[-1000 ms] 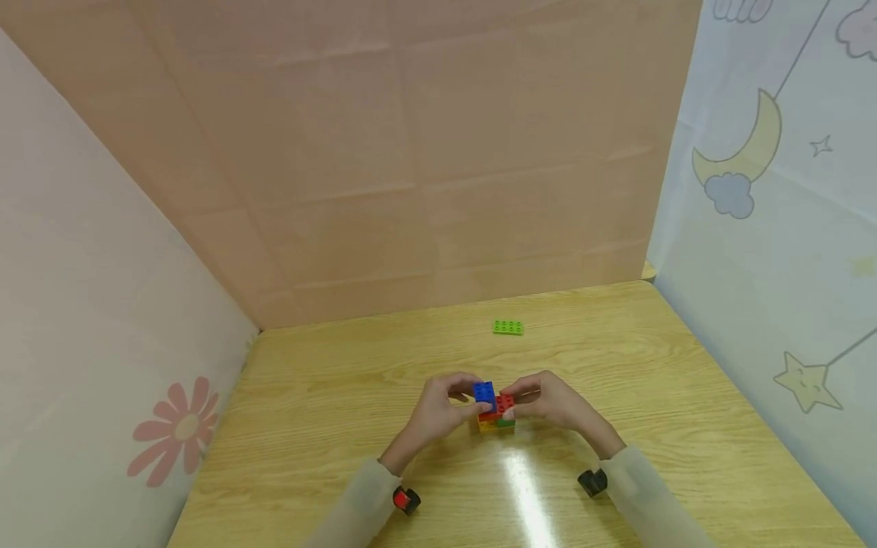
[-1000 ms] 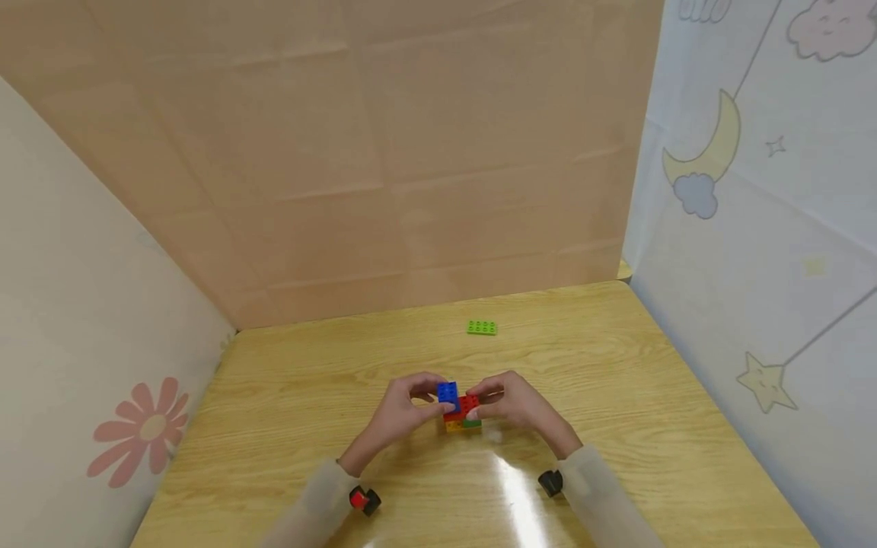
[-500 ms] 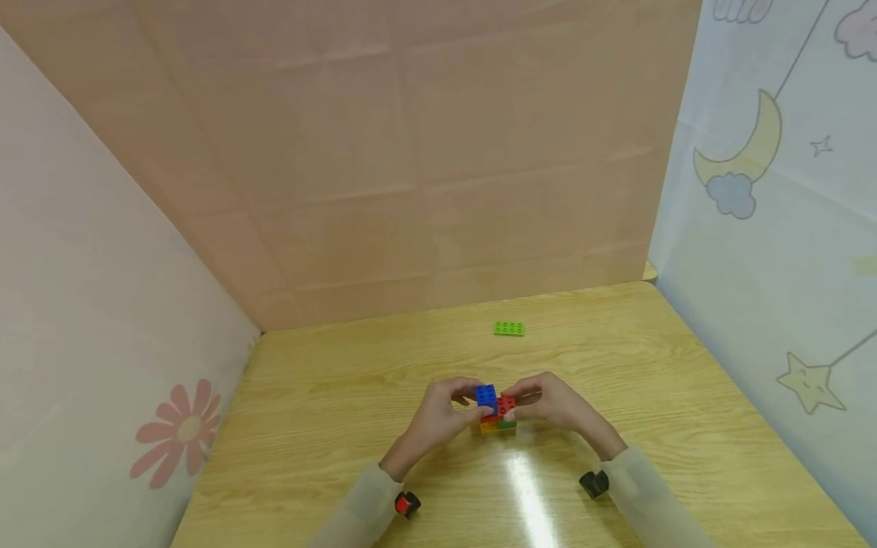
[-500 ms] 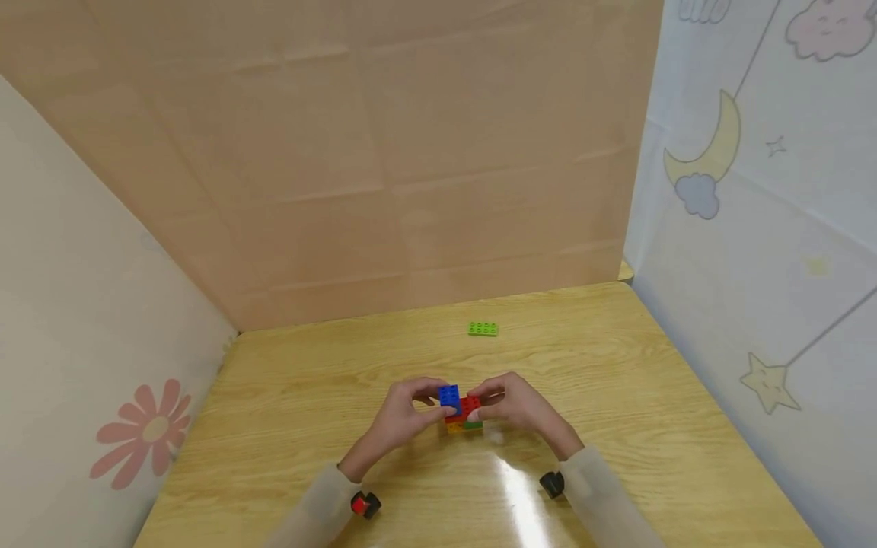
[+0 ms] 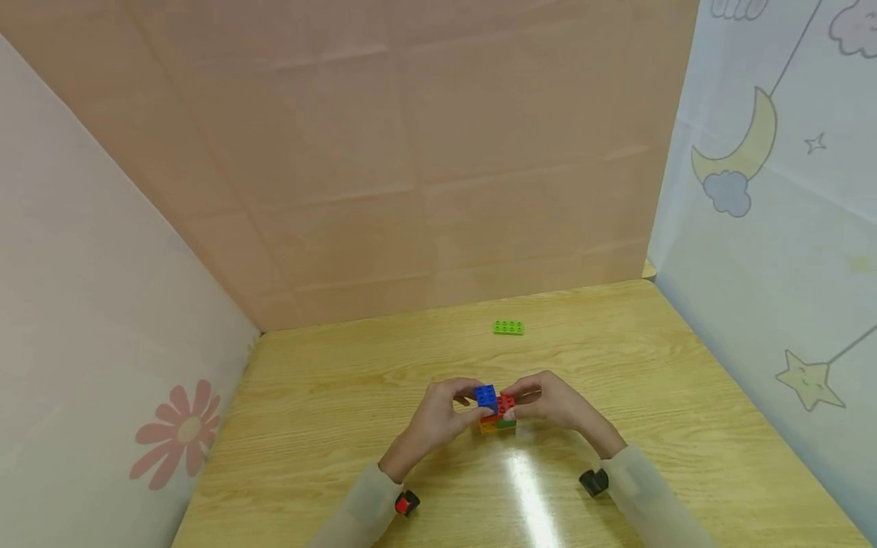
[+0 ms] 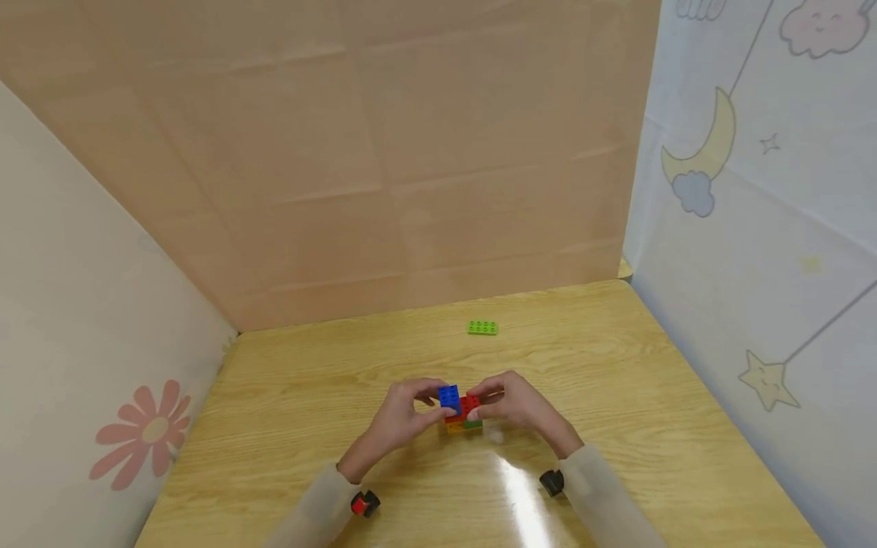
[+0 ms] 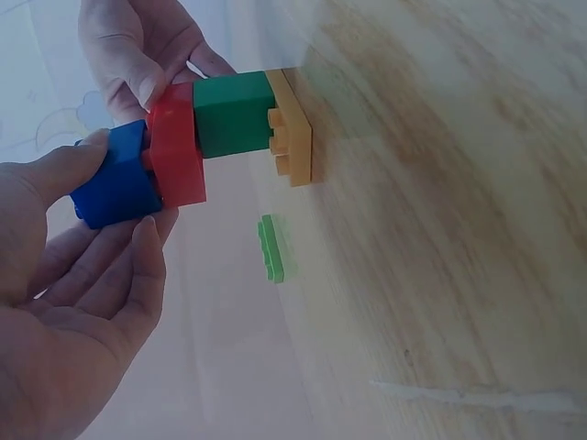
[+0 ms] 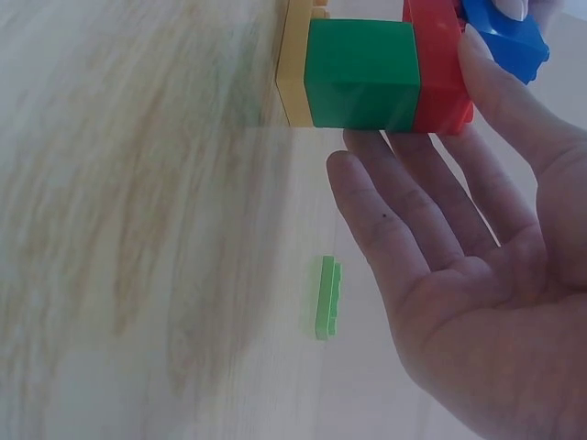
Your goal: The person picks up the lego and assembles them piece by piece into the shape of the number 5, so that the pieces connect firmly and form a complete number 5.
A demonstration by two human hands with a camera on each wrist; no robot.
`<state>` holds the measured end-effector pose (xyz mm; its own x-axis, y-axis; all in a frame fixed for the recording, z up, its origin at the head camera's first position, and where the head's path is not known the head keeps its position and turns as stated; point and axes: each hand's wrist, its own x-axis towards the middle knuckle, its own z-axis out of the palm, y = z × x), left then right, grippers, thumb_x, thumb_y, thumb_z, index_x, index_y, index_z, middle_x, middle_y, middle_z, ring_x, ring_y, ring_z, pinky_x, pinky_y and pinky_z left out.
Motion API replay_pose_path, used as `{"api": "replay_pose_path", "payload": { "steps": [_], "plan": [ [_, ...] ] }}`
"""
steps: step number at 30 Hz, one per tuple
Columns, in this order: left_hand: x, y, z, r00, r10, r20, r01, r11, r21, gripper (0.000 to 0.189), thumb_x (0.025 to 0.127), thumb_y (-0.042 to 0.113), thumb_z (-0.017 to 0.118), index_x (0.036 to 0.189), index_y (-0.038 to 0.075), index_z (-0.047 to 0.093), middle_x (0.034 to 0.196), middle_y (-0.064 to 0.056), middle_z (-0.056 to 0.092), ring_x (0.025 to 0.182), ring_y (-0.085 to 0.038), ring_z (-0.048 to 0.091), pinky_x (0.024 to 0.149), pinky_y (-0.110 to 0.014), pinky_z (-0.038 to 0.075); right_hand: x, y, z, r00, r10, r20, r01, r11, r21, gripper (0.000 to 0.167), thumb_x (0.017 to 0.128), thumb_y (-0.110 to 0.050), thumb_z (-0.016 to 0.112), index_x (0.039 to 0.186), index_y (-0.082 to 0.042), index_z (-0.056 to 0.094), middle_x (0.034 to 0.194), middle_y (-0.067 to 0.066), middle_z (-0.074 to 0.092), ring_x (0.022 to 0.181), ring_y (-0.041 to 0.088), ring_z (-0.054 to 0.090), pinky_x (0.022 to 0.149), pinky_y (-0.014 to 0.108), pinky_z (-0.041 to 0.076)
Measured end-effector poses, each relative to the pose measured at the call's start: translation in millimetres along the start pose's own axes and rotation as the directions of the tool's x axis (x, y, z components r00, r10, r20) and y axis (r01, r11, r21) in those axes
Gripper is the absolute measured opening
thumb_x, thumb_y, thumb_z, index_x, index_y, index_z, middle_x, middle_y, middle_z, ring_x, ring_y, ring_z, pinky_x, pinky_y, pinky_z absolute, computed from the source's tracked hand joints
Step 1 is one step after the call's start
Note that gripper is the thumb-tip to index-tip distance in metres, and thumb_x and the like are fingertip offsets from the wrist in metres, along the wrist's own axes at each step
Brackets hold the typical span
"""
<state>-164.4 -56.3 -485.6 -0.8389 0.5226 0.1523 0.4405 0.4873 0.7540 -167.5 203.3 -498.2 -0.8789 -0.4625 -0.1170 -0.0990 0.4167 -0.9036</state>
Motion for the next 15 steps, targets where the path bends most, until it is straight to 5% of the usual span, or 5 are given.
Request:
{"api": "replay_pose_path", "payload": {
  "steps": [5,15],
  "plan": [
    [1.0,1.4,-1.2,1.0,0.001,0.013,-0.001,0.999,0.034,0.037,0.096,0.026,0.079,0.127,0.007,0.073,0.118,-0.007,0.079,0.102,-0.022,0.076,0.088,-0.037,0.064,0.3,-1.1,-0.7,1.0,-0.008,-0.002,0.008,1.0,-0.009,0.041,0.093,-0.024,0.082,0.126,-0.001,0.074,0.123,0.019,0.076,0.113,0.034,0.074,0.096,0.051,0.061],
    [0.5,4.5,-1.5,0.999,0.004,0.034,-0.007,0.996,0.087,0.037,0.096,0.03,0.078,0.126,0.009,0.074,0.117,-0.005,0.079,0.1,-0.013,0.076,0.085,-0.024,0.062,-1.2,-0.2,0.2,1.0,0.0,-0.002,0.0,1.0,0.006,0.04,0.093,-0.021,0.082,0.126,-0.001,0.074,0.125,0.02,0.075,0.112,0.034,0.074,0.094,0.049,0.063]
  ]
}}
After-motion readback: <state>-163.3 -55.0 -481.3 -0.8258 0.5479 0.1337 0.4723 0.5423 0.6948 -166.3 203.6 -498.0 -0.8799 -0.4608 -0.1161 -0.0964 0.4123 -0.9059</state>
